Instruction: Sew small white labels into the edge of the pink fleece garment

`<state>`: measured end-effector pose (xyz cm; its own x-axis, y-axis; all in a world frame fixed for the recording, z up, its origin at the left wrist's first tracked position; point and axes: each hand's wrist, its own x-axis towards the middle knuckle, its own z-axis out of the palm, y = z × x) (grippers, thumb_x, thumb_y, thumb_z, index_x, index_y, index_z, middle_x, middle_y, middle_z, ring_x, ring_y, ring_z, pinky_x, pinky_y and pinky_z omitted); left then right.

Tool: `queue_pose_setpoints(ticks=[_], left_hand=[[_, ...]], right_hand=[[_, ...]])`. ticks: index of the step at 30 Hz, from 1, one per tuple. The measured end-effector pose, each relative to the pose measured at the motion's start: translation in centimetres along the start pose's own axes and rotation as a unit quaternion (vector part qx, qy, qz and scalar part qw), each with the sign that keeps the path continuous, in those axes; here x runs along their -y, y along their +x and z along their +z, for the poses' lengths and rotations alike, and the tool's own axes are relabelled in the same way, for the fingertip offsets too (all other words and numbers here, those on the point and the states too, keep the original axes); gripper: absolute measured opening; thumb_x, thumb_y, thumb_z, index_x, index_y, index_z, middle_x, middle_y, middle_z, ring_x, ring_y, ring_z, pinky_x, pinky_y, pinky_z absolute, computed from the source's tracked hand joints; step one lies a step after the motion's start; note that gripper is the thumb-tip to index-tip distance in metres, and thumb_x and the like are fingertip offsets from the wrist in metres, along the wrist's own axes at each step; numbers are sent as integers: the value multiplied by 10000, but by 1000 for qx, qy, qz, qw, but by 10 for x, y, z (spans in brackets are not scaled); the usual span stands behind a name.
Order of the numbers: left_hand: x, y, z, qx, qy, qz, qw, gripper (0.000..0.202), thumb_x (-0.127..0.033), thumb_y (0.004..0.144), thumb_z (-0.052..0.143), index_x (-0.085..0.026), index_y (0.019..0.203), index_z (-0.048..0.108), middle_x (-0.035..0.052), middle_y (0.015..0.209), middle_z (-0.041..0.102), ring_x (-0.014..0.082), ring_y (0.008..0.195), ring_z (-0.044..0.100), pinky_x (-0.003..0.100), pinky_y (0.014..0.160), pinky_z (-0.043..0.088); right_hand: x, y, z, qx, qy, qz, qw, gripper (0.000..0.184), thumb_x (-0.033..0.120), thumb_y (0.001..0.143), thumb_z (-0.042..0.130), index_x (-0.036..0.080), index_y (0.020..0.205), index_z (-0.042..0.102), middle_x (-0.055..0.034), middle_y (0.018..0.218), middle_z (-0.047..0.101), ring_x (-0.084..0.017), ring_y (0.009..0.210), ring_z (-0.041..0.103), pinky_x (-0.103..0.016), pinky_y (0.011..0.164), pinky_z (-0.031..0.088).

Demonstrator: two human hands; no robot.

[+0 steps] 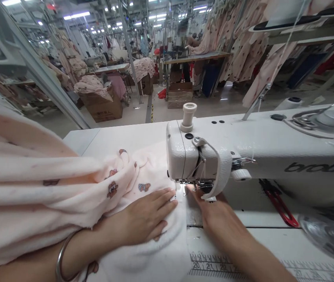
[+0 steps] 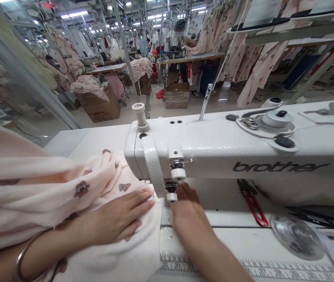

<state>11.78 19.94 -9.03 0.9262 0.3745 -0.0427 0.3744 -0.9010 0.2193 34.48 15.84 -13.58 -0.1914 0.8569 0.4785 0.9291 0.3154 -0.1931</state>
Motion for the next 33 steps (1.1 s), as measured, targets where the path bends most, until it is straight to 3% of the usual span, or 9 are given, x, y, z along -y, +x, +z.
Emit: queue_pose_setpoints(ticks=[2, 5, 9, 14, 23, 27, 33], left_hand=[[1, 0, 0, -5, -4, -1, 1000, 489, -240, 918, 423, -75, 1373, 350, 184, 1420, 395, 273, 1361, 312, 419, 1131, 327], [3, -1, 1, -19, -21, -3, 1000, 506, -226, 906, 435, -90, 1382, 329, 183, 1435, 374, 273, 1364, 305, 427, 1123, 340], [7, -1, 2, -24, -37, -5, 999, 517, -217, 895, 450, -102, 1384, 326, 183, 1428, 378, 281, 1373, 290, 436, 1132, 326], [14, -1, 6, -35, -26, -1, 999, 533, -234, 908, 439, -100, 1405, 301, 186, 1430, 370, 290, 1382, 265, 444, 1139, 313], [14, 1, 3, -14, -10, -8, 1000, 500, -245, 915, 421, -88, 1382, 336, 190, 1445, 336, 294, 1383, 254, 439, 1132, 321], [13, 1, 2, -20, 2, -5, 1000, 484, -251, 921, 411, -97, 1373, 339, 185, 1440, 345, 292, 1384, 257, 439, 1123, 335], [21, 3, 2, -32, -3, -1, 999, 443, -254, 923, 409, -123, 1344, 365, 163, 1390, 397, 279, 1346, 320, 427, 1079, 390]], right_hand=[[15, -20, -4, 29, 4, -23, 999, 487, 13, 846, 296, 170, 1205, 585, -94, 1075, 629, -221, 1016, 549, -358, 832, 475], [30, -36, -1, 49, -7, -26, 998, 506, 11, 859, 302, 125, 1315, 491, -129, 1237, 533, -265, 1129, 452, -406, 907, 413], [35, -32, 10, 34, -21, 5, 999, 516, -25, 841, 287, 134, 1260, 543, -125, 1201, 532, -273, 1089, 443, -416, 879, 397], [34, -24, 10, 19, -42, -11, 999, 539, -69, 805, 300, 135, 1227, 567, -117, 1167, 542, -254, 1033, 459, -386, 838, 411], [35, -28, 13, 37, -29, 19, 999, 556, -81, 810, 303, 149, 1259, 537, -110, 1234, 511, -269, 1096, 441, -419, 886, 401], [36, -33, 14, 50, -4, 40, 998, 655, -114, 758, 294, 183, 1308, 489, -101, 1262, 483, -270, 1135, 420, -431, 922, 401], [35, -31, 11, 48, -48, 34, 997, 652, -101, 750, 322, 206, 1296, 502, -104, 1278, 472, -279, 1162, 423, -423, 905, 458]])
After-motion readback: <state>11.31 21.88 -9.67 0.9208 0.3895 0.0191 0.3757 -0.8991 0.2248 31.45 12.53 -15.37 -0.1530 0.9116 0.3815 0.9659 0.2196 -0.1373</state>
